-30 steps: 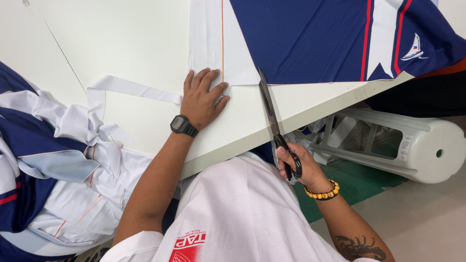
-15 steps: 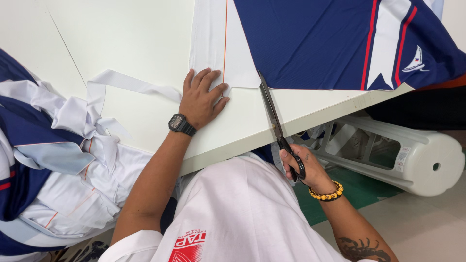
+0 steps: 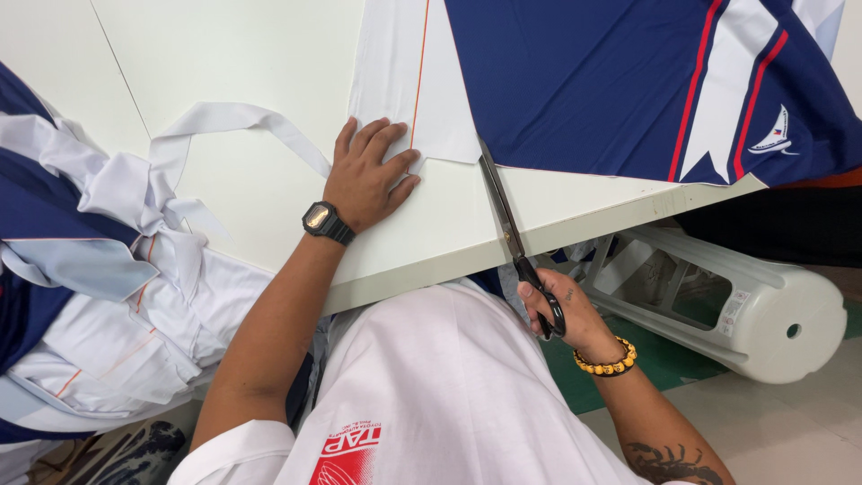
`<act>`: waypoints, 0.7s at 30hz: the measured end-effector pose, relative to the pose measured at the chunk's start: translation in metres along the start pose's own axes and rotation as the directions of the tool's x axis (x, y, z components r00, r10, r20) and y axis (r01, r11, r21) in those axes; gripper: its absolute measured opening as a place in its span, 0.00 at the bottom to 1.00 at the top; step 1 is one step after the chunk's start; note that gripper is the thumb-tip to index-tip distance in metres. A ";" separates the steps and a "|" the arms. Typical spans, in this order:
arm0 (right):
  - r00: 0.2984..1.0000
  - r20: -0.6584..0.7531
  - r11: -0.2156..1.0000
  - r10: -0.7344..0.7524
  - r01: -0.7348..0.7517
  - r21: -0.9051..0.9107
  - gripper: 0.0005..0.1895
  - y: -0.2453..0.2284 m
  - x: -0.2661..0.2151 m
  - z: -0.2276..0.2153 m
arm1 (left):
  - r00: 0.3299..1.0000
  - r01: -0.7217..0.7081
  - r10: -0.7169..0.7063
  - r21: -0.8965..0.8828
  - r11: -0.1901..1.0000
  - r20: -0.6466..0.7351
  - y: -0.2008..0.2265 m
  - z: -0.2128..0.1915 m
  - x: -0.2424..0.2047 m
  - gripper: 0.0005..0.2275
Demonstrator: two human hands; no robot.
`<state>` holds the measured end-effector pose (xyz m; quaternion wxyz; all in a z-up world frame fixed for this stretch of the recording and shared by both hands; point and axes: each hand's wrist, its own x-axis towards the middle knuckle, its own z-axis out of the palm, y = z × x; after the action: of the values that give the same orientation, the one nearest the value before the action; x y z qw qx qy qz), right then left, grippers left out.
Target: The person uses shears to cut a white fabric piece laid over a blue and white jersey on a white table. They trim the edges of the fabric, reposition the jersey, and continue cutting along the contours of the garment.
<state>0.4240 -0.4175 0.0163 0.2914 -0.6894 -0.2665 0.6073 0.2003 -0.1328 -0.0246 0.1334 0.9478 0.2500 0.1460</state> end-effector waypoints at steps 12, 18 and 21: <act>0.986 0.127 0.958 -0.111 0.072 0.276 0.25 0.007 0.002 0.000 | 1.000 0.012 -0.012 0.008 1.000 0.000 -0.001 0.004 -0.001 0.12; 0.996 0.071 0.988 -0.052 0.041 0.147 0.25 0.000 0.000 0.003 | 1.000 0.016 -0.016 0.014 1.000 0.001 -0.001 0.006 -0.002 0.12; 0.997 0.058 0.990 -0.043 0.035 0.136 0.25 0.000 0.001 0.003 | 1.000 0.015 -0.015 0.017 1.000 -0.005 -0.001 0.005 -0.002 0.12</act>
<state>0.4206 -0.4165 0.0159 0.3409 -0.6441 -0.2471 0.6387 0.2002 -0.1339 -0.0297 0.1260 0.9467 0.2586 0.1453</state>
